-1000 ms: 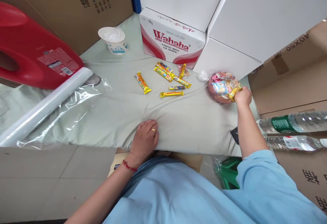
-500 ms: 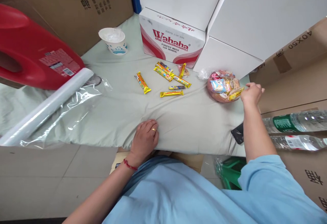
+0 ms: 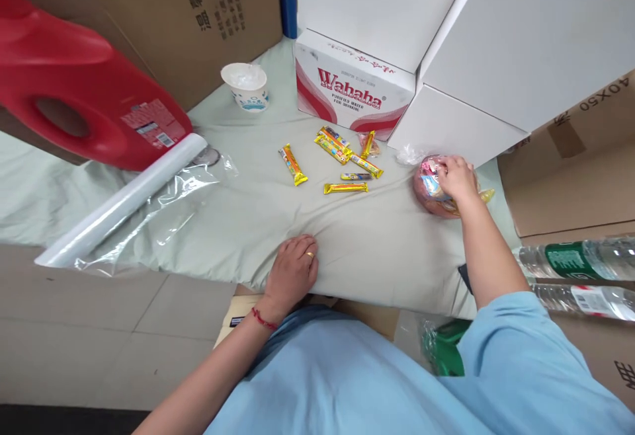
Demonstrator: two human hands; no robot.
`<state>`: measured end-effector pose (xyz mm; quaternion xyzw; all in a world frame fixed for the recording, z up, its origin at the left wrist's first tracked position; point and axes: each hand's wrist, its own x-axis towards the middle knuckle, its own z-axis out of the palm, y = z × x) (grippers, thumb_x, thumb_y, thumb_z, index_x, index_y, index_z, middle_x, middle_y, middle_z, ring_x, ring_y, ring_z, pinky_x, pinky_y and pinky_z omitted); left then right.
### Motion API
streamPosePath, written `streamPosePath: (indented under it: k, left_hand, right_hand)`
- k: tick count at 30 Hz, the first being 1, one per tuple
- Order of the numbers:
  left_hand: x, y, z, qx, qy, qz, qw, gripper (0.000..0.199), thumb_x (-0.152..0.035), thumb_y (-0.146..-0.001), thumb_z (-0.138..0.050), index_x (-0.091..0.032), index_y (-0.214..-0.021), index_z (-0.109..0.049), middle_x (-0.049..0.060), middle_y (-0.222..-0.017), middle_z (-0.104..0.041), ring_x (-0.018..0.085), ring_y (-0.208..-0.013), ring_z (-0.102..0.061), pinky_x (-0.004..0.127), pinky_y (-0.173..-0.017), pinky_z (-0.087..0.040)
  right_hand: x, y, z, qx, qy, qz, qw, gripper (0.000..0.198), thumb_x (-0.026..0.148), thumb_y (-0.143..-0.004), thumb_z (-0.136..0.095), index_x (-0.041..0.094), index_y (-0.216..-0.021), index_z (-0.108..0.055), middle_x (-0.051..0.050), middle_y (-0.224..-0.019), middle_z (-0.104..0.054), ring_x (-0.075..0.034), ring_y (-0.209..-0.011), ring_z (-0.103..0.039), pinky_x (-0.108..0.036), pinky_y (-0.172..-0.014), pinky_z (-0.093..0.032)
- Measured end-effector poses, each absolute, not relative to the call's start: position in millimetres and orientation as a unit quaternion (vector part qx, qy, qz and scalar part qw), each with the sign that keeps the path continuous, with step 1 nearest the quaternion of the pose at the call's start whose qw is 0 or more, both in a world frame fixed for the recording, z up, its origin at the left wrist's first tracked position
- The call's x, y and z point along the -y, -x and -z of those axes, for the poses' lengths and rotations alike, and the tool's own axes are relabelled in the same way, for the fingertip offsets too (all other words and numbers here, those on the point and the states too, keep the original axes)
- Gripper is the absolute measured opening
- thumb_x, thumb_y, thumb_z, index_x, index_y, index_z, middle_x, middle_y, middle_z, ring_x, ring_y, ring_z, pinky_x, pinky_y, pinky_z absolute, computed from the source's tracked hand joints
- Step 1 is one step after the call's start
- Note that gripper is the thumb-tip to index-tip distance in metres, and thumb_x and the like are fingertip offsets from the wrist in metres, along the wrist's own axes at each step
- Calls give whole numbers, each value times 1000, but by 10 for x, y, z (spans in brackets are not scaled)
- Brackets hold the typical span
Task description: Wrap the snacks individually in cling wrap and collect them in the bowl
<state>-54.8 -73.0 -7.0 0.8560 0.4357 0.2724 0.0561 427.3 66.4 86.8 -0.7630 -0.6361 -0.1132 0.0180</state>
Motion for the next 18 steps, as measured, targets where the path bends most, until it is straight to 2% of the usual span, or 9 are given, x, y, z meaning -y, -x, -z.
streamPosePath:
  k: [6,10,14,18]
  left_hand:
    - [725,545,70,-437,-853,-279,57,26,-6,-95,-52,-17,-109,-71,13,-115,-76,30,-119,-68,48,-103,-53]
    - [733,536,61,-437,-852,-279,66,27,-6,-95,-52,-18,-108,-72,13,-115,-76,30,-120,-68,48,-104,-53]
    - [740,544,72,-442,-850,-276,74,27,-7,-95,-51,-17,-109,-73,14,-116,-76,30,-122,-67,49,-105,-53]
    - [743,559,85,-442,-849,-277,82,28,-7,-95,-51,-17,-110,-73,14,-117,-76,30,-122,-67,49,-105,-53]
  right_hand:
    - [-562,-4145,-929,631,768,97,53,46,35,-104,-38,17,-135,-67,-20,-141,-64,-36,-129,-54,-51,-110,-40]
    - [-422,-3847,-1019,601,776,171,87,49,43,-106,-38,15,-133,-67,-24,-141,-60,-39,-128,-50,-53,-107,-40]
    - [-181,-3346,-951,607,775,174,27,46,48,-105,-45,15,-128,-67,-23,-121,-68,-40,-120,-52,-54,-101,-41]
    - [-55,-3131,-810,582,800,143,-21,35,33,-100,-54,15,-127,-67,-22,-121,-70,-38,-120,-54,-53,-100,-42]
